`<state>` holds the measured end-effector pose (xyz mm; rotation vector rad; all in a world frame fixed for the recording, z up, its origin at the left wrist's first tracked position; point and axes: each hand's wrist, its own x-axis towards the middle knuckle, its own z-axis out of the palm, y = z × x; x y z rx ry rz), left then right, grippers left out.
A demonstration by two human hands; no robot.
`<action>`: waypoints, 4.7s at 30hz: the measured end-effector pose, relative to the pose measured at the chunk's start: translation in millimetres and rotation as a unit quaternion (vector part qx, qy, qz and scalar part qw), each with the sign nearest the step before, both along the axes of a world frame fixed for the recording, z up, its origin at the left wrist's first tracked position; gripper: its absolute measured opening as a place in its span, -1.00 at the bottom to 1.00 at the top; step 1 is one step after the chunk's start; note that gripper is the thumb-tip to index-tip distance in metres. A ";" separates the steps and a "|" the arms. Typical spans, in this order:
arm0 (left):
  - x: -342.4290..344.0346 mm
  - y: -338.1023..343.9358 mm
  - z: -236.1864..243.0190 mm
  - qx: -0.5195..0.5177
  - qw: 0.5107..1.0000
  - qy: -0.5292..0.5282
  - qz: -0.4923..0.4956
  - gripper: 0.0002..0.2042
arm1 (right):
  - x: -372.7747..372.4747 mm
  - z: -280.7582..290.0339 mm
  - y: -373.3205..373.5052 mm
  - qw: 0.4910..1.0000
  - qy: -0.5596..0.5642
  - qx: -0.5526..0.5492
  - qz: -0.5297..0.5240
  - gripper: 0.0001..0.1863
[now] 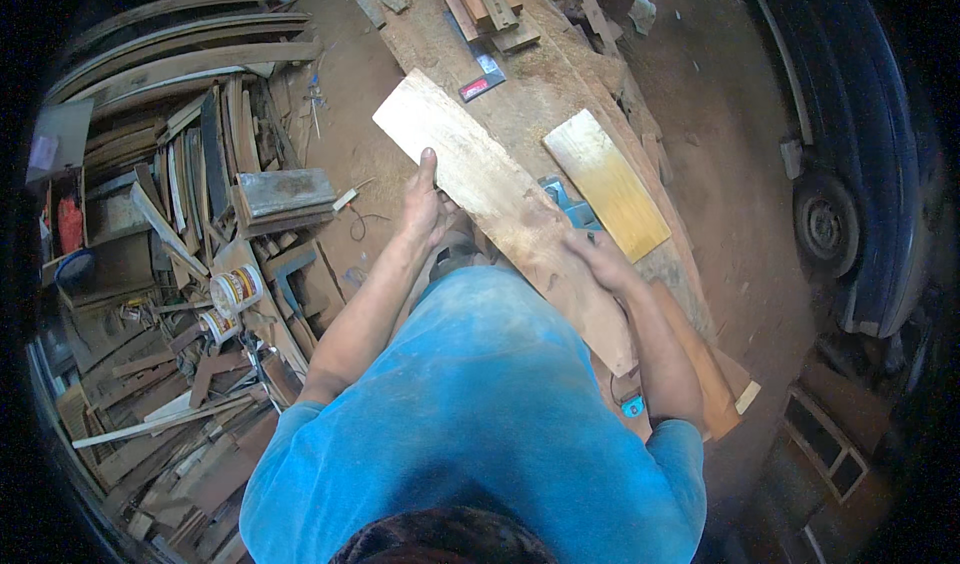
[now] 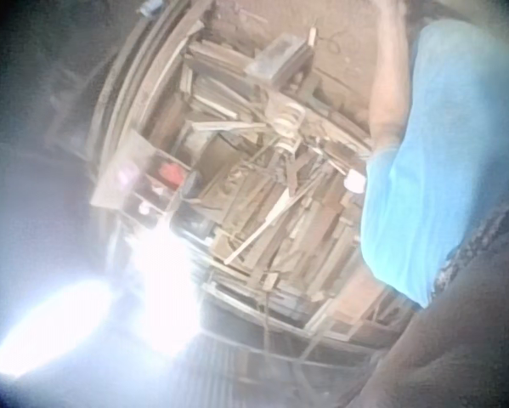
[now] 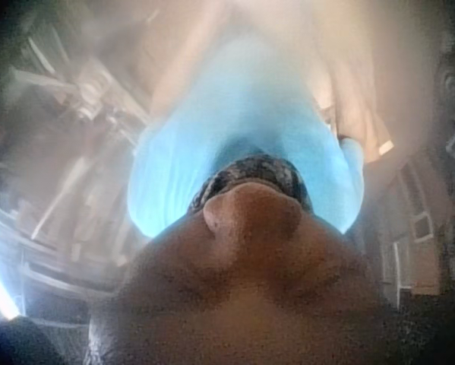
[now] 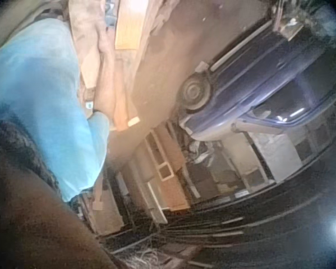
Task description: The person measures and marks wooden planks with a pencil and a try square. They then use a circular saw to cut the marked wood into smaller pieces. The person handles the wood pieces, moving them aside after cutting.
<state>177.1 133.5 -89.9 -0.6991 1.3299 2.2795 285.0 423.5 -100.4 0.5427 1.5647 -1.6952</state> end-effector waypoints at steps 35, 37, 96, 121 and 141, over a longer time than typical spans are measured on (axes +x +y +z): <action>12.4 -76.5 -4.0 0.460 0.867 0.152 0.116 -0.73 | -36.9 15.2 -77.6 0.892 0.321 0.230 0.218 -0.30; 10.5 -85.5 19.6 0.435 0.871 0.184 0.136 -0.73 | -50.8 42.3 -89.9 0.882 0.365 0.206 0.217 -0.34; 62.6 -73.8 -28.4 0.169 0.980 -0.103 0.026 -0.53 | -78.0 5.7 -165.7 0.987 0.123 -0.016 -0.101 -0.36; 70.4 2.5 28.0 -0.406 0.726 0.368 -0.415 -0.24 | -74.8 -19.8 -165.4 0.922 -0.090 -0.250 -0.281 -0.48; 62.6 4.3 14.0 -0.352 0.849 0.260 -0.296 -0.32 | -74.1 -40.7 -149.2 0.948 -0.107 -0.200 -0.222 -0.45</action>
